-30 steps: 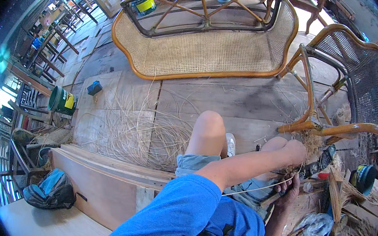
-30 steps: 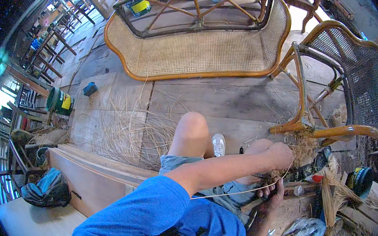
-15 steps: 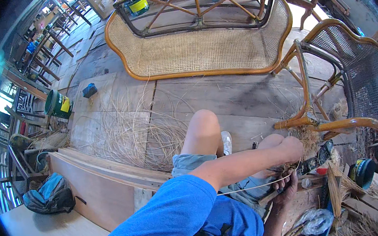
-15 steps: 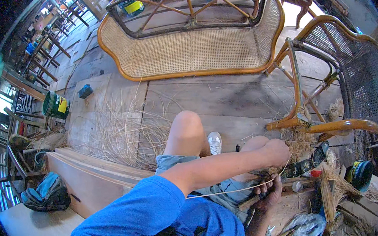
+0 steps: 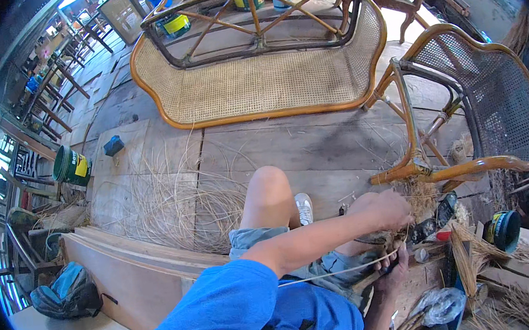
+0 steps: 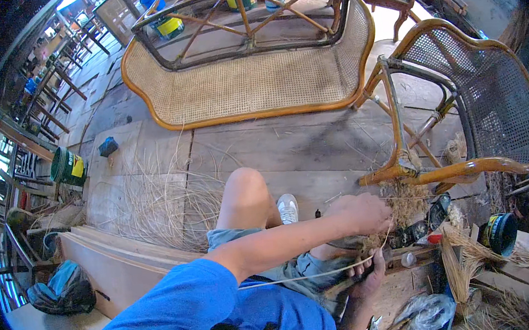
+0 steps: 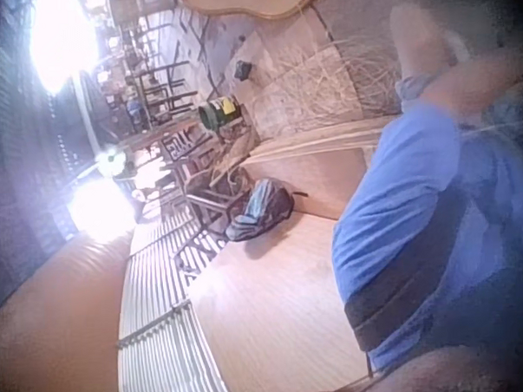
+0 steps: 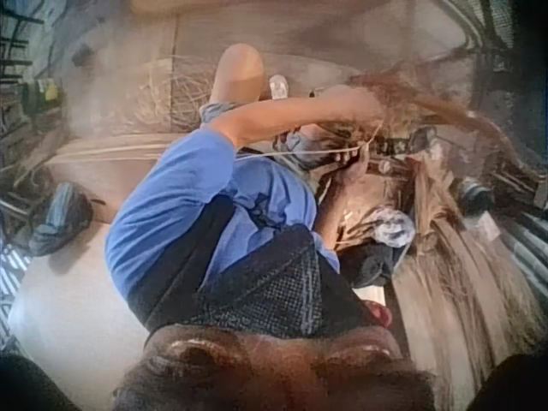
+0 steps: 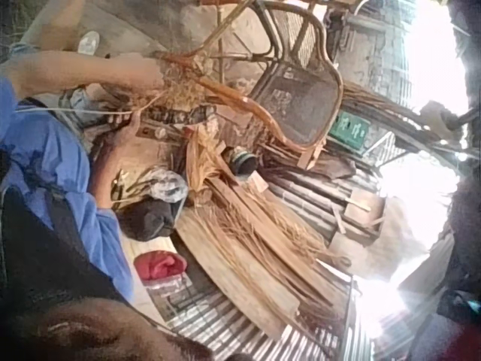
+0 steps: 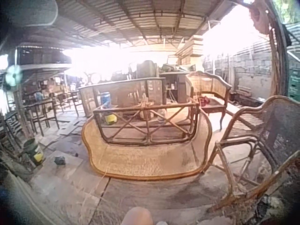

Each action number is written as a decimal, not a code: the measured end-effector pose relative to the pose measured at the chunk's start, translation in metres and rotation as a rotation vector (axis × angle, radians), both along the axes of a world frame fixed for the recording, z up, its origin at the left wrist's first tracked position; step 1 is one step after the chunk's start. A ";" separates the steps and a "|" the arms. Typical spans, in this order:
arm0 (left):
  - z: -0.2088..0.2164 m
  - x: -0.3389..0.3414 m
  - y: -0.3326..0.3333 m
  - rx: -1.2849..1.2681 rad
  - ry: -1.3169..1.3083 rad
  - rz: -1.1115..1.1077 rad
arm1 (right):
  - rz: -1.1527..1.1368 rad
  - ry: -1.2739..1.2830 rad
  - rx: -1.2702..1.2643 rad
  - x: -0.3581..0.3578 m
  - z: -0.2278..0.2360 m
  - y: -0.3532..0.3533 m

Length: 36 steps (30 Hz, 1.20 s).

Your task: Stripping and cleaning a long strand of rattan fiber using a small blade while sitting on a workshop floor.

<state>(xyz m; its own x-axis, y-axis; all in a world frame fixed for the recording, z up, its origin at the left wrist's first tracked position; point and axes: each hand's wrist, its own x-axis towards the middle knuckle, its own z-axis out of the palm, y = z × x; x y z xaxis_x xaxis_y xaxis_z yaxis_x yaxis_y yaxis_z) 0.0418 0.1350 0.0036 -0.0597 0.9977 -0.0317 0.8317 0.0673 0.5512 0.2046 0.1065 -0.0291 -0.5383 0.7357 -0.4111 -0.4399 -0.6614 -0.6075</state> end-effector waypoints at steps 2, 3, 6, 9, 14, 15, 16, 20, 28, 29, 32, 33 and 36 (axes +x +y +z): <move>0.012 -0.005 -0.024 -0.064 -0.003 0.043 | -0.097 -0.043 -0.008 0.006 0.019 -0.004; 0.010 -0.004 -0.032 -0.004 0.094 -0.032 | -0.120 -0.063 0.058 0.014 0.030 -0.002; -0.028 0.015 -0.042 0.295 0.186 -0.146 | -0.309 0.043 0.146 0.051 0.059 0.027; -0.035 0.050 -0.068 0.449 0.095 -0.284 | -0.355 0.157 0.422 0.077 0.074 0.057; -0.028 0.050 -0.081 0.255 0.008 -0.479 | -0.337 0.113 0.463 0.071 0.071 0.066; -0.023 0.045 -0.074 0.190 0.077 -0.557 | -0.320 0.108 0.464 0.071 0.068 0.064; -0.017 0.033 -0.067 0.126 0.151 -0.632 | -0.337 0.094 0.443 0.068 0.066 0.059; -0.032 -0.051 -0.038 0.507 0.193 -0.200 | -0.315 0.080 0.404 0.062 0.062 0.051; 0.122 -0.153 -0.030 0.728 0.239 0.370 | -0.321 0.101 0.372 0.074 0.056 0.054; 0.119 -0.145 -0.033 0.727 0.230 0.363 | -0.333 0.092 0.367 0.072 0.058 0.056; 0.084 -0.111 -0.044 0.760 0.378 0.308 | -0.298 0.034 0.317 0.048 0.061 0.058; 0.028 -0.078 -0.039 0.726 0.148 0.319 | -0.275 -0.030 0.292 0.042 0.058 0.058; -0.095 -0.028 -0.079 0.248 -0.361 0.370 | -0.280 -0.200 0.180 0.018 0.044 0.056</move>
<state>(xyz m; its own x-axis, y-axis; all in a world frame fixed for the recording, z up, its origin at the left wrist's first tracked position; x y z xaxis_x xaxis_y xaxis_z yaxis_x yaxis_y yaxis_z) 0.0141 0.0564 -0.0912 -0.4355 0.8925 0.1172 0.5336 0.1511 0.8321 0.2224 0.1627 0.0151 -0.2292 0.9126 -0.3386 -0.4496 -0.4077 -0.7947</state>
